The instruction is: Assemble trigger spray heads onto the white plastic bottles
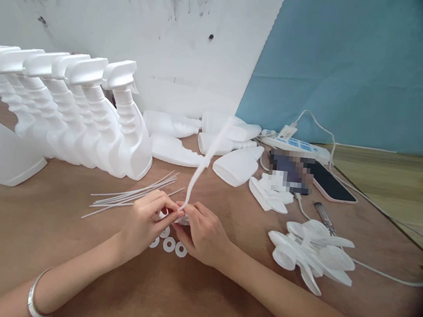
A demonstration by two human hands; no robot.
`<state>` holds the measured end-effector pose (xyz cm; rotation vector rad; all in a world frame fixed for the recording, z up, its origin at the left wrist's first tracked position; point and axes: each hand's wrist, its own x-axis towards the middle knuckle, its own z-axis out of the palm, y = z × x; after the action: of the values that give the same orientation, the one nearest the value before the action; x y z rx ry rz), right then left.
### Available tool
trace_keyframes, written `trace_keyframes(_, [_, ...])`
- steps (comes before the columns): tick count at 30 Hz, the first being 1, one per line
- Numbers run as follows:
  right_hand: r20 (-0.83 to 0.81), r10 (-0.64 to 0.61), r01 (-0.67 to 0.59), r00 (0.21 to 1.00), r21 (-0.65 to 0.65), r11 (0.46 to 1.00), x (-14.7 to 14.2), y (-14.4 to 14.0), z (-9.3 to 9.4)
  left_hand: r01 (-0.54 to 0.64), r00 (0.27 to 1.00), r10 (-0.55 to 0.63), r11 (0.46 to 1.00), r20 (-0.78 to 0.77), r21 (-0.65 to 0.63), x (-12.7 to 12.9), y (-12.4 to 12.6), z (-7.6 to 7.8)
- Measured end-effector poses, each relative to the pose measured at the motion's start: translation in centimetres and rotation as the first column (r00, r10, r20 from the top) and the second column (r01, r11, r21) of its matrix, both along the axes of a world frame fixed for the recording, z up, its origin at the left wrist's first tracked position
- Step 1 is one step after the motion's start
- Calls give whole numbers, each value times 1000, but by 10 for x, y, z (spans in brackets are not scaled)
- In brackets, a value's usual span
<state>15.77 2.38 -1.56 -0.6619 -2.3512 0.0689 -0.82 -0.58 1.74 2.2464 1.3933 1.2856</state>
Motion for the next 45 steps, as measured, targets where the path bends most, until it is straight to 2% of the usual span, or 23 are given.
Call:
trace_keyframes(7, [5,-1,1,1000,11,1000,0,0,-1,-47,999,47,997,0,-66,2,0,3])
trace_keyframes(13, [-1,8,-8,1000,-15,1000,-1,-2,0,-63,996,74,982,56,-180,2,0,8])
trace_keyframes(19, [3,-5,5,1000,-7,1000,-1,-2,-1,-62,991,85,977,107,-205,3,-1,3])
trace_keyframes(25, [10,-13,13,1000,-17,1000,0,-3,-1,-6,958,120,916,260,-401,4,0,-4])
trace_keyframes(31, [-2,-12,12,1000,-14,1000,-1,-3,1,84,929,124,845,348,-527,2,2,-6])
trace_keyframes(33, [-9,-6,6,1000,-10,1000,-1,-3,2,135,914,103,834,391,-534,0,3,-9])
trace_keyframes(35, [-5,2,-2,1000,-10,1000,-1,-3,3,149,914,79,846,398,-511,-3,4,-12])
trace_keyframes(40, [-21,-11,11,1000,-21,1000,0,-2,3,72,963,48,903,265,-424,-7,5,-16])
trace_keyframes(45, [-131,-1,-18,991,-146,989,2,0,1,138,970,-41,903,240,-408,-7,4,-12])
